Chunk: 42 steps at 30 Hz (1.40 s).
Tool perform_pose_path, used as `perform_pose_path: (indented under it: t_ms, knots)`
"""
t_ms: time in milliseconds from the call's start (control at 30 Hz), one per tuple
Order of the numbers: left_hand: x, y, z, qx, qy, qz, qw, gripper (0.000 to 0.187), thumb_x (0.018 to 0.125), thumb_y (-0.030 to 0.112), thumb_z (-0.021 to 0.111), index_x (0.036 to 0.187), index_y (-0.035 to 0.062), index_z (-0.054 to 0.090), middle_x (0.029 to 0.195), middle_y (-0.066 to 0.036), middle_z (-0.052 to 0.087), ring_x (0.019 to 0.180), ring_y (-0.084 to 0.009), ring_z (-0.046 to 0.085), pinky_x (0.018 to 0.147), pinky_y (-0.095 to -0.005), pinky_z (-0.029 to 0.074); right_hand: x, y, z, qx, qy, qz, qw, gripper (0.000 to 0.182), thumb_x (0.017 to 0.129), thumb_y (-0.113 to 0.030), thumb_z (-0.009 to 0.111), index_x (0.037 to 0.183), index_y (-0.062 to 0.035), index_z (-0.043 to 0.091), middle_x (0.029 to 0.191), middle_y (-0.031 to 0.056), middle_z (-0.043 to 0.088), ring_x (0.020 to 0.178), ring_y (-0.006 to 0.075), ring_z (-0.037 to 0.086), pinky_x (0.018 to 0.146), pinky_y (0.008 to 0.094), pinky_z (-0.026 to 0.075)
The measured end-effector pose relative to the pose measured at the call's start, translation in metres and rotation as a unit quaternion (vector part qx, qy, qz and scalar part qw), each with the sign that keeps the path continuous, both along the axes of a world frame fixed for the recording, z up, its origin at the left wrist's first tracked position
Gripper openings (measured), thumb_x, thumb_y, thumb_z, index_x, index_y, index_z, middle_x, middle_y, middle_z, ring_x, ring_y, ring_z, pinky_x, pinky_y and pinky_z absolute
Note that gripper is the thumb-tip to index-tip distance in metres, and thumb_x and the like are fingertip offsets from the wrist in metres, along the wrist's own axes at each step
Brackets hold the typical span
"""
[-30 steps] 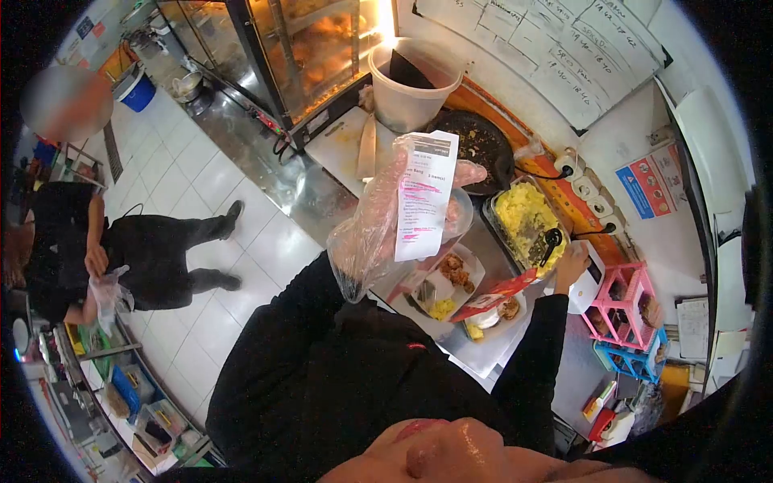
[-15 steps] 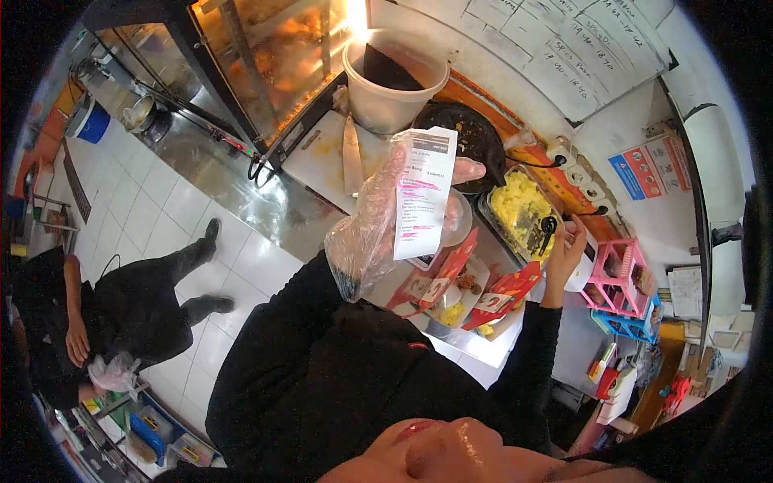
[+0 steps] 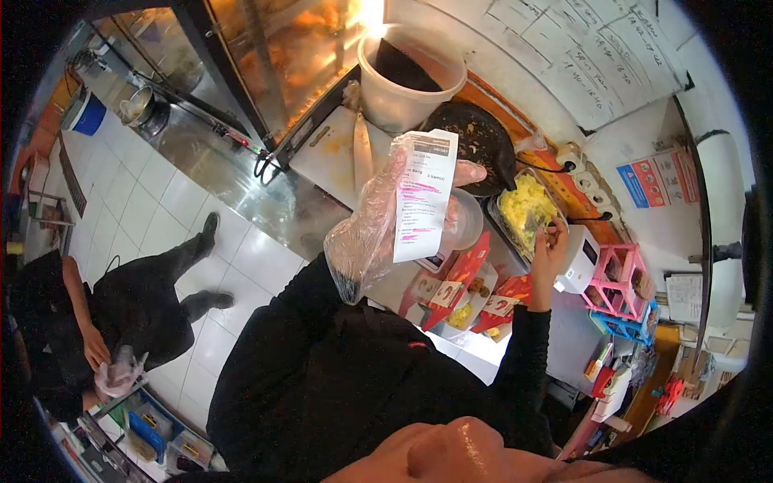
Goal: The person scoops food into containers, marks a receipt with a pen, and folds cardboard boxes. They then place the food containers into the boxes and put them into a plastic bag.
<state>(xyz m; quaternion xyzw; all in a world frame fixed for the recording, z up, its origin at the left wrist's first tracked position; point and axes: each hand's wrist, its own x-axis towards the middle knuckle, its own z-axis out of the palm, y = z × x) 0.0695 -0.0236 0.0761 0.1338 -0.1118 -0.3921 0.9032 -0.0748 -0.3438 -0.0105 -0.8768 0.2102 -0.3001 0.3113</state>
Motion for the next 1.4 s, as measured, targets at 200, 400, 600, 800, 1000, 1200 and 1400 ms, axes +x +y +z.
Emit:
perform_pose_path:
  t_ms: [200,400,600,800,1000,1200,1400]
  knots:
    - [0.003,0.036,-0.009,-0.034,0.023,0.039,0.998,0.066,0.090,0.058,0.039,0.131,0.0060,0.037,0.124,-0.024,0.050,0.079,-0.0204,0.061,0.068,-0.0293,0.054,0.054,0.025,0.021,0.049,0.037,0.058,0.996,0.039,0.085,-0.012,0.062,0.122,-0.0074,0.050,0.096,0.0034,0.050,0.083,0.0119,0.052,0.072,0.0252,0.045]
    - [0.002,0.090,-0.040,0.010,0.106,0.181,0.978,0.067,0.090,0.058,0.042,0.126,0.0016,0.045,0.126,-0.024,0.048,0.076,-0.0204,0.059,0.069,-0.0334,0.052,0.160,0.047,0.052,0.056,-0.003,0.222,0.973,0.027,0.086,-0.010,0.060,0.112,-0.0051,0.056,0.088,0.0016,0.058,0.081,0.0091,0.055,0.074,0.0244,0.046]
    - [-0.027,0.143,-0.072,0.045,0.153,0.291,0.944,0.072,0.087,0.060,0.044,0.121,-0.0024,0.050,0.127,-0.026,0.047,0.074,-0.0224,0.058,0.066,-0.0352,0.050,0.347,0.095,0.045,0.035,0.059,0.432,0.899,0.015,0.081,-0.014,0.065,0.088,-0.0010,0.063,0.080,0.0048,0.064,0.076,0.0120,0.060,0.069,0.0252,0.047]
    - [-0.020,0.157,-0.072,0.055,0.201,0.338,0.918,0.073,0.087,0.061,0.044,0.120,-0.0033,0.051,0.129,-0.027,0.045,0.071,-0.0229,0.055,0.065,-0.0362,0.049,0.474,0.136,-0.024,-0.222,0.428,0.495,0.723,0.026,0.078,-0.019,0.061,0.096,-0.0014,0.063,0.090,0.0149,0.064,0.079,0.0202,0.061,0.069,0.0336,0.048]
    - [-0.004,0.151,-0.081,0.041,0.209,0.277,0.937,0.069,0.087,0.060,0.044,0.122,0.0019,0.053,0.136,-0.026,0.037,0.078,-0.0218,0.053,0.070,-0.0348,0.047,0.397,0.133,0.032,-0.224,0.047,0.441,0.868,0.030,0.085,-0.027,0.061,0.102,-0.0022,0.061,0.095,0.0140,0.064,0.080,0.0275,0.060,0.071,0.0361,0.047]
    - [0.001,0.077,-0.071,0.052,0.186,0.076,0.978,0.068,0.087,0.060,0.044,0.124,0.0037,0.051,0.135,-0.023,0.039,0.079,-0.0201,0.052,0.070,-0.0338,0.045,0.112,0.023,0.107,-0.052,0.018,0.232,0.971,0.031,0.089,-0.017,0.059,0.118,-0.0060,0.057,0.106,0.0040,0.063,0.095,0.0124,0.058,0.086,0.0274,0.045]
    - [-0.030,-0.031,-0.031,0.143,0.066,-0.006,0.987,0.069,0.087,0.062,0.043,0.126,0.0045,0.046,0.128,-0.024,0.047,0.080,-0.0210,0.057,0.069,-0.0338,0.051,-0.051,0.049,0.094,0.177,-0.060,0.063,0.980,0.018,0.082,-0.010,0.065,0.094,-0.0026,0.054,0.090,0.0041,0.060,0.084,0.0115,0.057,0.076,0.0257,0.047]
